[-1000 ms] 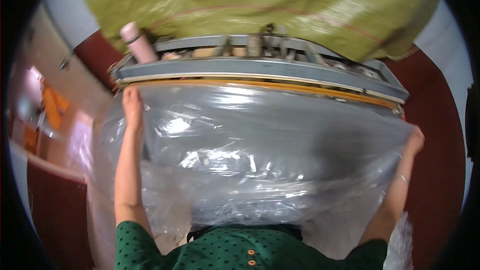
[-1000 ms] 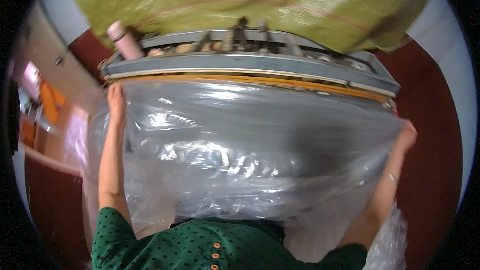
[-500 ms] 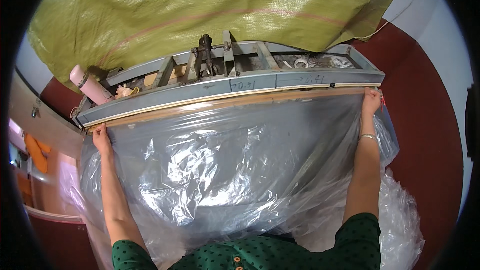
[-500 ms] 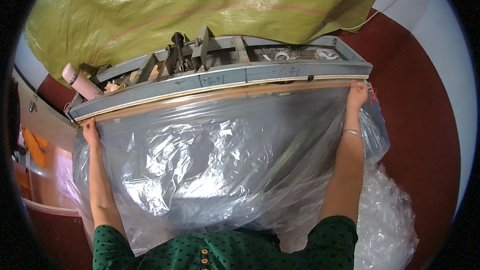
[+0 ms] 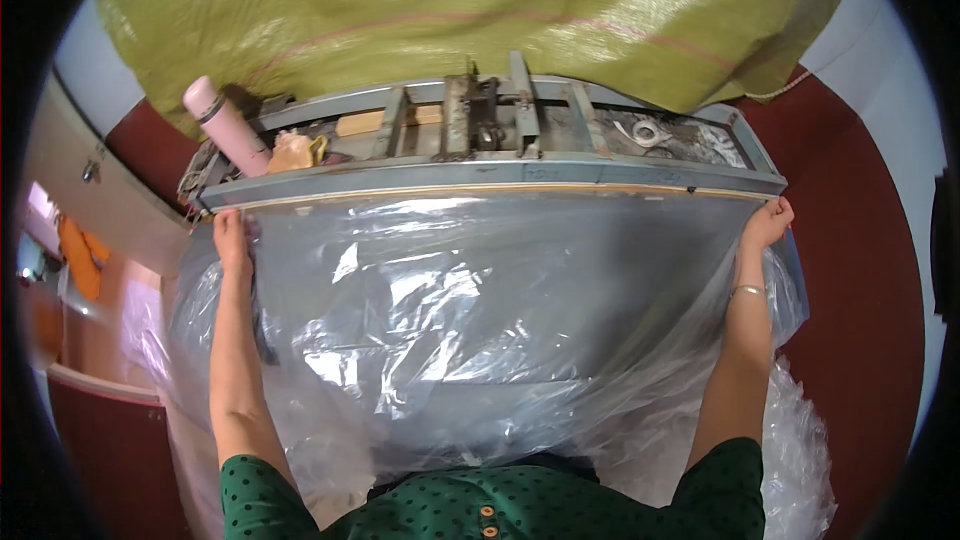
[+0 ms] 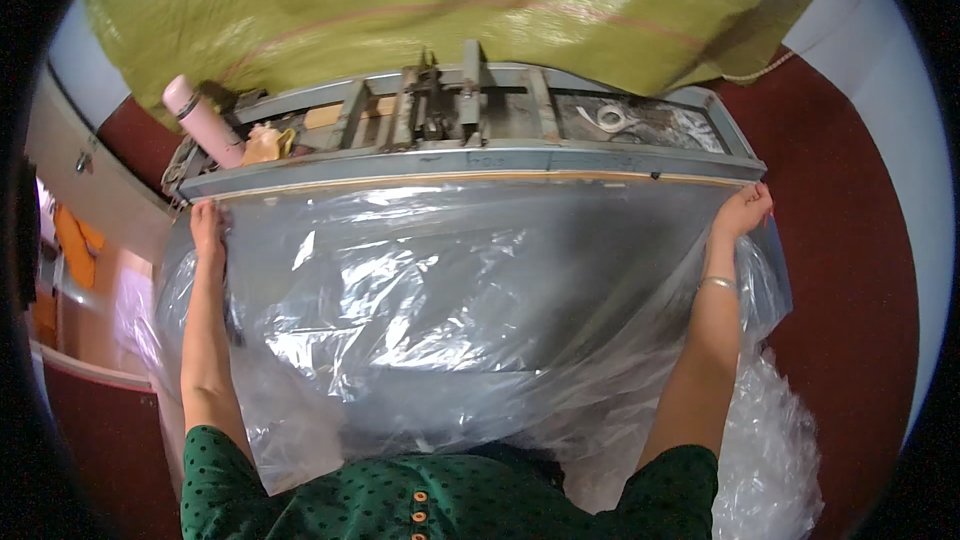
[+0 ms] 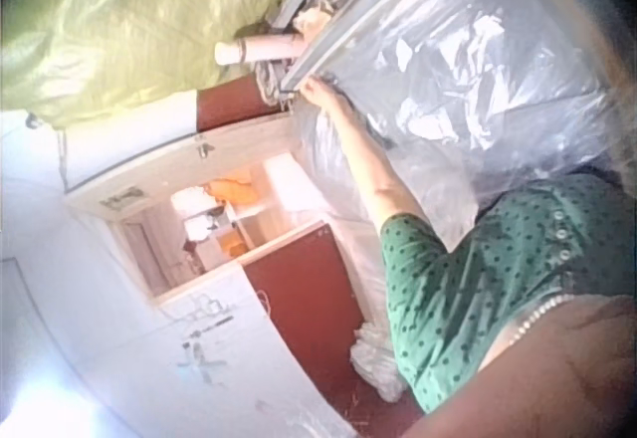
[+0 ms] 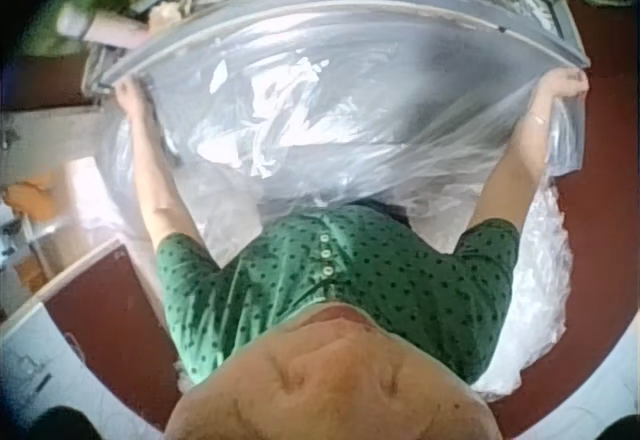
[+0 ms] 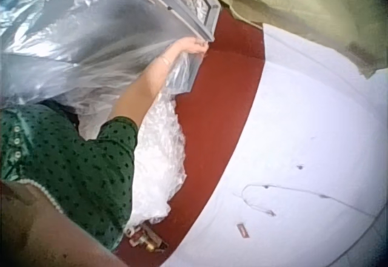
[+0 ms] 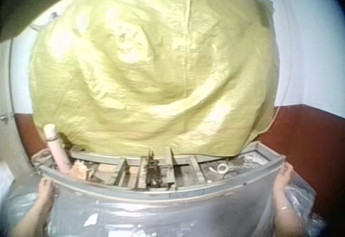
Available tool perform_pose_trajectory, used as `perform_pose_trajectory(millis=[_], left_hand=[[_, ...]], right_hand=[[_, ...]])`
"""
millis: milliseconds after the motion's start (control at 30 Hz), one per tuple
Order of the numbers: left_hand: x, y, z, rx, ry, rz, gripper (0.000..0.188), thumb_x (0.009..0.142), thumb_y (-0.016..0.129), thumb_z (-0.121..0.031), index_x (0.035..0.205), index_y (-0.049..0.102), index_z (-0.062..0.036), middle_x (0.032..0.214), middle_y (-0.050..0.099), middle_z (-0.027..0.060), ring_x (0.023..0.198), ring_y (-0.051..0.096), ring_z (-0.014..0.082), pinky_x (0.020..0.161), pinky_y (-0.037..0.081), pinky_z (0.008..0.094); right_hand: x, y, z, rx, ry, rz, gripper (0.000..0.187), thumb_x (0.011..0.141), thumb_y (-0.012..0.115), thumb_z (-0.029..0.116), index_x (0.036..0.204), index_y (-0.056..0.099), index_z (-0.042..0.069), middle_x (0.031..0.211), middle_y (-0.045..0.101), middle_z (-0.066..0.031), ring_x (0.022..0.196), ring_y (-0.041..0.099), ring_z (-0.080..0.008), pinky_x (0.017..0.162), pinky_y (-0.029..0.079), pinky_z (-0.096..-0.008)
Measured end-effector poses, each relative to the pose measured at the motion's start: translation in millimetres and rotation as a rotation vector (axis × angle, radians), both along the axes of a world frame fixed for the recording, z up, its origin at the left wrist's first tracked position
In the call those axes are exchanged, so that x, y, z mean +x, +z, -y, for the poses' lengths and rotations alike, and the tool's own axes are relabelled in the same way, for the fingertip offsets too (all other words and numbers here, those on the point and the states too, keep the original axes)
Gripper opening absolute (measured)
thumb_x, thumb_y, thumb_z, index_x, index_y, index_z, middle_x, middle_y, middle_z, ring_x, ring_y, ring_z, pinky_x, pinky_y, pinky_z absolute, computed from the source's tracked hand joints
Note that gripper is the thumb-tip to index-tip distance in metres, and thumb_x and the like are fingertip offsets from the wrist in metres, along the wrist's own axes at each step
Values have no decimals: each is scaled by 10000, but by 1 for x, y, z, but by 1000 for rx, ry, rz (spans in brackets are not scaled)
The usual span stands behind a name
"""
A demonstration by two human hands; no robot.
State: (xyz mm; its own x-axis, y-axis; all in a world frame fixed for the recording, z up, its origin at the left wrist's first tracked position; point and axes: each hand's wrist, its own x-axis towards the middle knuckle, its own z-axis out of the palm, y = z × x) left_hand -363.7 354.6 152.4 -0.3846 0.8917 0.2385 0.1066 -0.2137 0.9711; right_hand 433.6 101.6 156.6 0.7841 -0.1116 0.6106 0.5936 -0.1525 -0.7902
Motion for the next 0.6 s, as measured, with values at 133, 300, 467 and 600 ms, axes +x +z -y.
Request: perform_pose_trajectory(millis=[133, 300, 467, 600], left_hand=[[-17, 34, 36, 78, -274, -171, 76, 817, 497, -141, 852, 504, -74, 689, 483, -21, 627, 450, 64, 542, 354, 188], [-19, 88, 99, 254, -264, -239, 40, 810, 498, -86, 843, 490, -65, 709, 463, -33, 639, 435, 53, 562, 362, 192], [-51, 105, 139, 325, -182, -100, 83, 810, 525, -89, 884, 489, -75, 776, 474, -38, 702, 438, 37, 620, 353, 165], [-68, 99, 154, 285, -42, -725, 185, 719, 612, -119, 874, 530, -61, 849, 537, 28, 829, 505, 174, 755, 385, 298]], right_hand=[[-162, 66, -42, -123, 324, 279, 175, 810, 514, 118, 947, 504, 9, 941, 540, -103, 867, 511, -211, 772, 401, -309], [-372, 101, -80, -330, 961, 644, 289, 717, 636, 155, 958, 528, 37, 954, 528, -124, 886, 505, -244, 780, 397, -323], [-492, 97, -84, -658, 1488, 214, 253, 673, 699, 228, 780, 591, 26, 613, 557, -40, 540, 513, -134, 543, 426, -269], [-491, 78, -68, -573, 1706, -107, 144, 727, 648, 143, 688, 586, 19, 614, 523, 42, 587, 435, -29, 535, 363, -192]])
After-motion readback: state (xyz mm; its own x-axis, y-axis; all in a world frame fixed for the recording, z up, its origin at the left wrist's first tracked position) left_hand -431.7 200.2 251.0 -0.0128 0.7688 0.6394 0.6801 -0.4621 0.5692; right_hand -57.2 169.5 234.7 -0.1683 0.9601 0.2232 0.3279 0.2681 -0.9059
